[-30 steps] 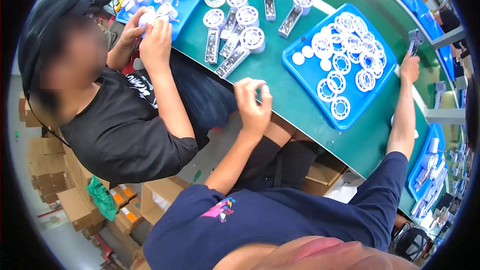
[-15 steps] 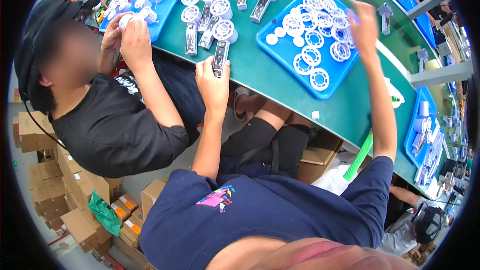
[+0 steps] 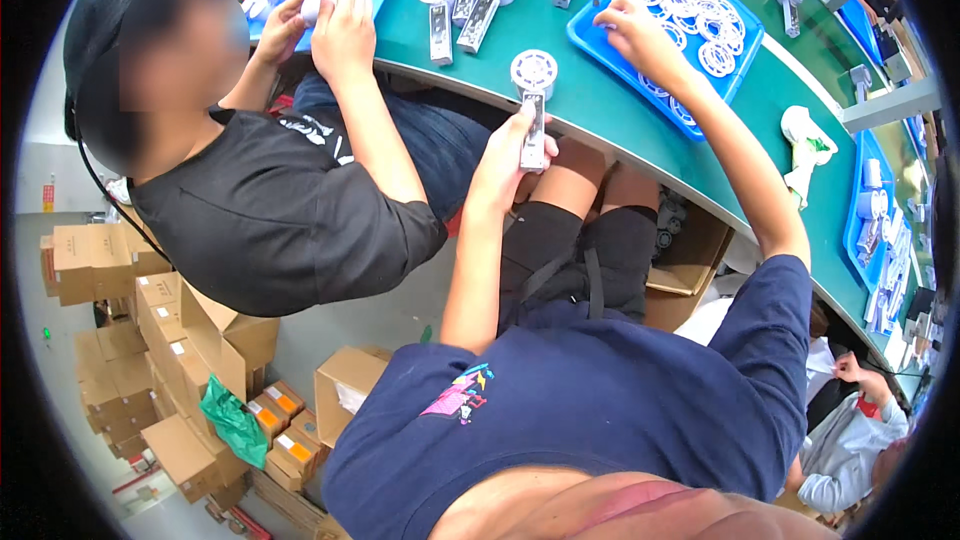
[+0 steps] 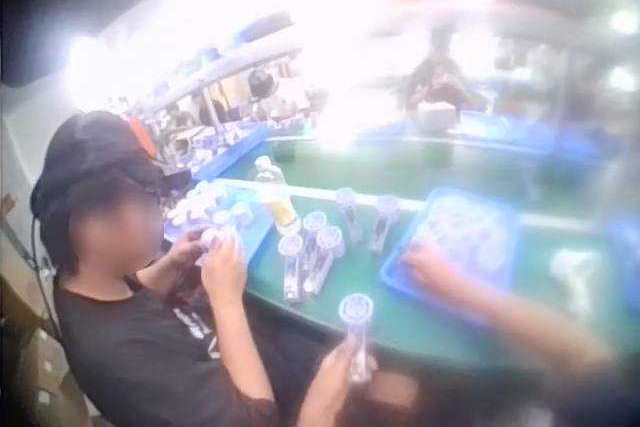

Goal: Assembling small white circular plastic components at a factory workbench using a rubber mallet.

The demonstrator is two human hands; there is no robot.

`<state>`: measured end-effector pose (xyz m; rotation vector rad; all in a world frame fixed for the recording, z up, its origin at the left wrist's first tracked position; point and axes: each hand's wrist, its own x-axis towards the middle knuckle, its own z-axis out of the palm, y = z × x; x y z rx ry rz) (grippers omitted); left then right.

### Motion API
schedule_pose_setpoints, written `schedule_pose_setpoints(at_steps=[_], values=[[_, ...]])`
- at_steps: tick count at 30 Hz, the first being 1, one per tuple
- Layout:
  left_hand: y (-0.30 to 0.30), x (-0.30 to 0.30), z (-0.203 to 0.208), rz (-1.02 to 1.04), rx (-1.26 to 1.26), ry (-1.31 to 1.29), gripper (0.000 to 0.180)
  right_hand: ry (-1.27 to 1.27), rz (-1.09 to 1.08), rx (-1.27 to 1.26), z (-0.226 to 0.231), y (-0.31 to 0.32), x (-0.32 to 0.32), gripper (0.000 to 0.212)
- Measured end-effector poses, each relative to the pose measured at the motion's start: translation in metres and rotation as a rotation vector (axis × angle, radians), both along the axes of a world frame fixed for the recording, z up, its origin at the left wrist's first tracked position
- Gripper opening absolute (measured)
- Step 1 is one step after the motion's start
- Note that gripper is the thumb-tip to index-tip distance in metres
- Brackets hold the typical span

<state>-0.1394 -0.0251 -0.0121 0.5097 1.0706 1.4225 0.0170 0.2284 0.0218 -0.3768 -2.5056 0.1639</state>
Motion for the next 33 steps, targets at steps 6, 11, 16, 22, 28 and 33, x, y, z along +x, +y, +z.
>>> schedule_pose_setpoints(at_steps=[6,11,16,22,28,33], values=[[0.012,0.014,-0.011,0.048,0.029,-0.282,0.034,0.343,-0.035,-0.93,0.041,-0.104,0.002,0.022],[-0.001,0.058,0.024,0.127,0.088,0.213,0.026,0.37,-0.003,-0.966,0.043,-0.148,0.011,0.021],[-0.009,0.078,0.034,0.125,0.087,0.189,0.026,0.531,-0.131,-0.718,0.037,-0.169,0.02,0.021],[-0.016,0.088,0.047,0.151,0.113,0.335,0.029,0.577,-0.14,-0.652,0.032,-0.186,0.034,0.03],[-0.029,0.093,0.067,0.145,0.076,0.311,0.026,0.926,-0.016,-1.065,0.034,-0.204,0.027,0.03],[-0.032,0.094,0.068,0.157,0.098,0.329,0.026,0.809,-0.096,-0.789,0.024,-0.199,0.027,0.026]])
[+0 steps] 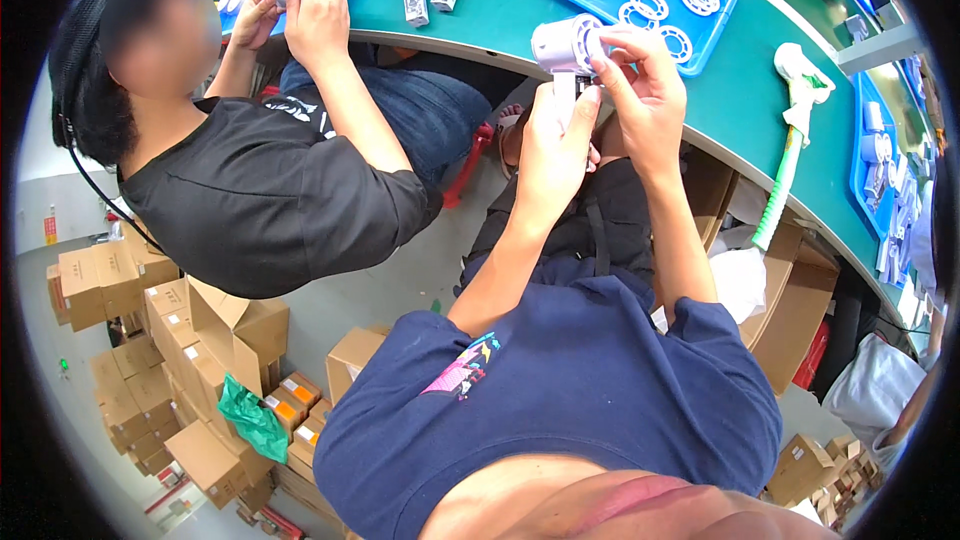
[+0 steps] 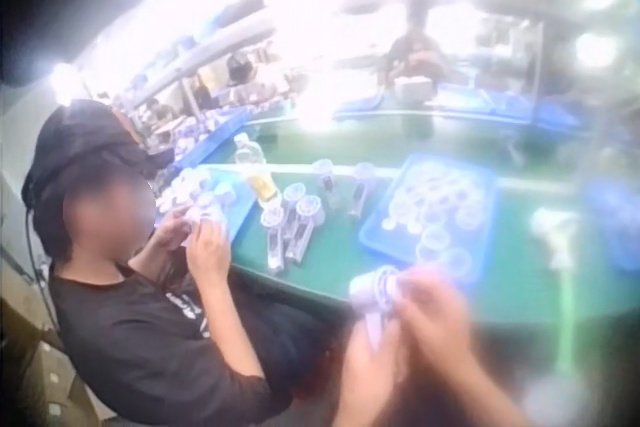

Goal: Assembling small white circular plastic components at a factory workbench using a rubber mallet.

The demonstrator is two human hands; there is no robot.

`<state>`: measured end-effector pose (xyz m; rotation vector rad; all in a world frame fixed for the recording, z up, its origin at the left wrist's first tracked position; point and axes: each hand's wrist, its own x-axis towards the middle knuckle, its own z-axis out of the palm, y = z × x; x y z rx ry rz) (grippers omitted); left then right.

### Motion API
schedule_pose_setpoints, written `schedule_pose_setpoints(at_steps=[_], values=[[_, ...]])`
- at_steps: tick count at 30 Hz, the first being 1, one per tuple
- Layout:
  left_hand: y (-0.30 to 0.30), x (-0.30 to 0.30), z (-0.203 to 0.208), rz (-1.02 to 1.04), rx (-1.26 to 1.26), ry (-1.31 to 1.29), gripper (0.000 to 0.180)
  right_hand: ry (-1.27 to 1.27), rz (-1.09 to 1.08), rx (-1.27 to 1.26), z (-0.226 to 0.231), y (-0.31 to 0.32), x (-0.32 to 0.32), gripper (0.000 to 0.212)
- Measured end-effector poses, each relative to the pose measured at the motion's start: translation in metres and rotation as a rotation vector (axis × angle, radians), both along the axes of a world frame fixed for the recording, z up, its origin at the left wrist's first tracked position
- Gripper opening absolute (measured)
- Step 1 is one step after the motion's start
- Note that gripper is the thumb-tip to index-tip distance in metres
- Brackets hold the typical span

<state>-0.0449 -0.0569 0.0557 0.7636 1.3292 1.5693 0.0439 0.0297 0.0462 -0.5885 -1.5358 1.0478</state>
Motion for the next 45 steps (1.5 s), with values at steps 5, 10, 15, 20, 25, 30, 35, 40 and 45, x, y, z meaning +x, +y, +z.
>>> schedule_pose_setpoints(at_steps=[5,10,15,20,25,30,35,40,45], values=[[0.003,-0.005,-0.011,-0.032,-0.028,0.03,0.027,-0.175,-0.08,0.052,0.0,-0.001,0.002,0.02],[0.015,-0.03,-0.048,-0.224,-0.085,-0.364,0.033,-0.597,-0.318,0.245,0.0,0.047,0.029,0.016],[0.021,-0.033,-0.066,-0.264,-0.07,-0.448,0.036,-1.166,-0.24,0.263,-0.022,0.143,0.094,0.031],[0.022,-0.036,-0.069,-0.283,-0.093,-0.47,0.038,-1.319,-0.126,0.431,-0.021,0.15,0.086,0.029],[0.024,-0.037,-0.069,-0.321,-0.129,-0.494,0.038,-0.985,-0.072,0.324,-0.007,0.141,0.098,0.019],[0.027,-0.042,-0.073,-0.359,-0.16,-0.635,0.037,-0.851,-0.602,0.333,0.006,0.086,0.141,0.013],[0.039,-0.039,-0.07,-0.381,-0.175,-0.626,0.036,-0.925,-0.656,0.225,-0.05,0.06,0.161,0.034],[0.046,-0.037,-0.068,-0.385,-0.223,-0.593,0.038,-0.828,-0.705,0.186,-0.05,0.049,0.148,0.041],[0.044,-0.042,-0.066,-0.345,-0.146,-0.53,0.042,-0.879,-0.709,0.182,-0.047,0.056,0.15,0.048]])
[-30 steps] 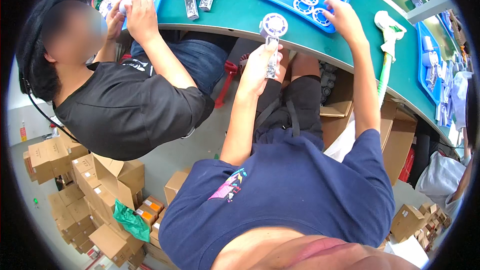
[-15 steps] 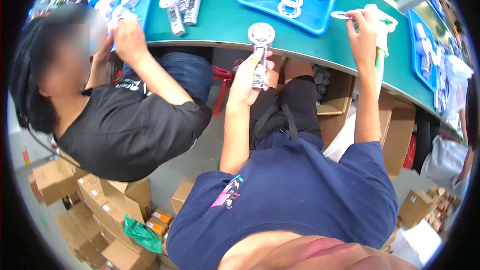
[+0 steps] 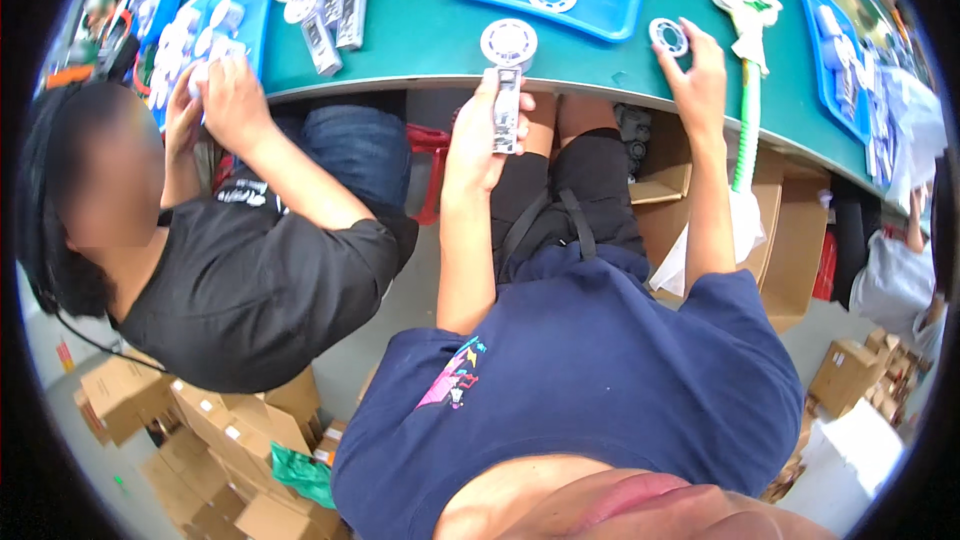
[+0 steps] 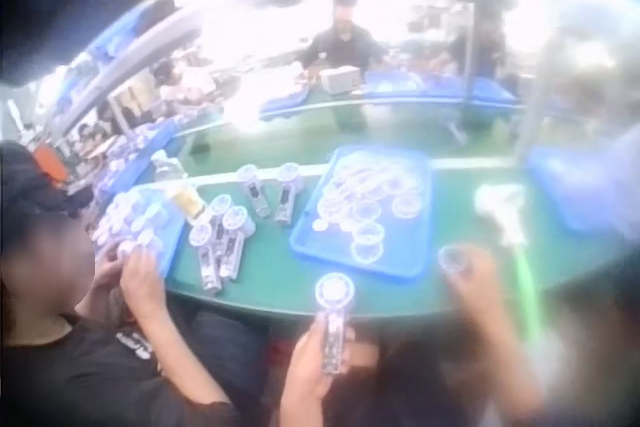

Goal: Assembling small white circular plastic components at a factory workbench using a rubber mallet.

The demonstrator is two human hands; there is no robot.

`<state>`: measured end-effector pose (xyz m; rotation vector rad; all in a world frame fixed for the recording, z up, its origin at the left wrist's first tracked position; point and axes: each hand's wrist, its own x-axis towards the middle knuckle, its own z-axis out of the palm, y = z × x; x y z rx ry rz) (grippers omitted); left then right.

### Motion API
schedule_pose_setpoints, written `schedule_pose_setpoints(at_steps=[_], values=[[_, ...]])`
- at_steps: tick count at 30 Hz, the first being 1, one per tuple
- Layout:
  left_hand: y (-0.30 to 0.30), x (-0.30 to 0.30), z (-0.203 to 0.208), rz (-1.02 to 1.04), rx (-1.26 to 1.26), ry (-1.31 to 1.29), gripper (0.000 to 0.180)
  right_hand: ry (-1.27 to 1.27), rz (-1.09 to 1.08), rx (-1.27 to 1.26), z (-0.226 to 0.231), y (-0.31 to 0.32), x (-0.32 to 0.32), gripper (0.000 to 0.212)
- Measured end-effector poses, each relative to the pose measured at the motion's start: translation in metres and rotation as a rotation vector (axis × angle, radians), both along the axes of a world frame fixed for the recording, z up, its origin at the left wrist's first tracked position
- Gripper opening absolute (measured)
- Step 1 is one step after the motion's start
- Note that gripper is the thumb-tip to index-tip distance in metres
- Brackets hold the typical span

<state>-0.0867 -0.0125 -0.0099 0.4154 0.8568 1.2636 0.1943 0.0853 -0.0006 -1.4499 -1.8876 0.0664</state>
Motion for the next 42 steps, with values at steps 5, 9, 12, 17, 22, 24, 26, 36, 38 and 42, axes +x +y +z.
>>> schedule_pose_setpoints(at_steps=[5,9,12,17,22,24,26,36,38,42], values=[[-0.006,0.007,-0.002,0.028,-0.039,-0.016,0.038,0.27,0.249,0.022,0.044,-0.03,-0.078,0.052],[-0.005,0.008,0.003,0.033,-0.046,-0.003,0.035,0.193,0.479,-0.046,0.043,-0.027,-0.135,0.056],[-0.005,0.008,-0.003,0.021,-0.02,0.043,0.035,0.17,0.495,-0.052,0.036,-0.023,-0.149,0.054],[-0.008,0.005,-0.004,0.048,-0.043,0.055,0.036,0.18,0.534,-0.13,0.033,-0.026,-0.149,0.052],[-0.007,0.005,-0.002,0.078,-0.043,0.068,0.038,0.29,0.549,-0.223,0.029,-0.025,-0.152,0.051],[-0.004,0.01,-0.003,0.045,-0.02,0.029,0.037,0.308,0.505,-0.242,0.029,-0.025,-0.148,0.052],[0.001,0.014,-0.005,0.013,-0.032,0.014,0.036,0.342,0.489,-0.137,0.016,-0.018,-0.136,0.05],[0.011,-0.022,0.004,-0.171,-0.049,0.149,0.061,0.585,0.599,-0.295,0.011,-0.028,-0.15,0.051],[0.014,-0.016,0.005,-0.182,-0.114,0.136,0.054,0.553,0.557,-0.275,0.01,-0.032,-0.145,0.051],[0.017,-0.024,0.002,-0.163,-0.139,0.113,0.045,0.497,0.607,-0.267,0.008,-0.028,-0.144,0.056]])
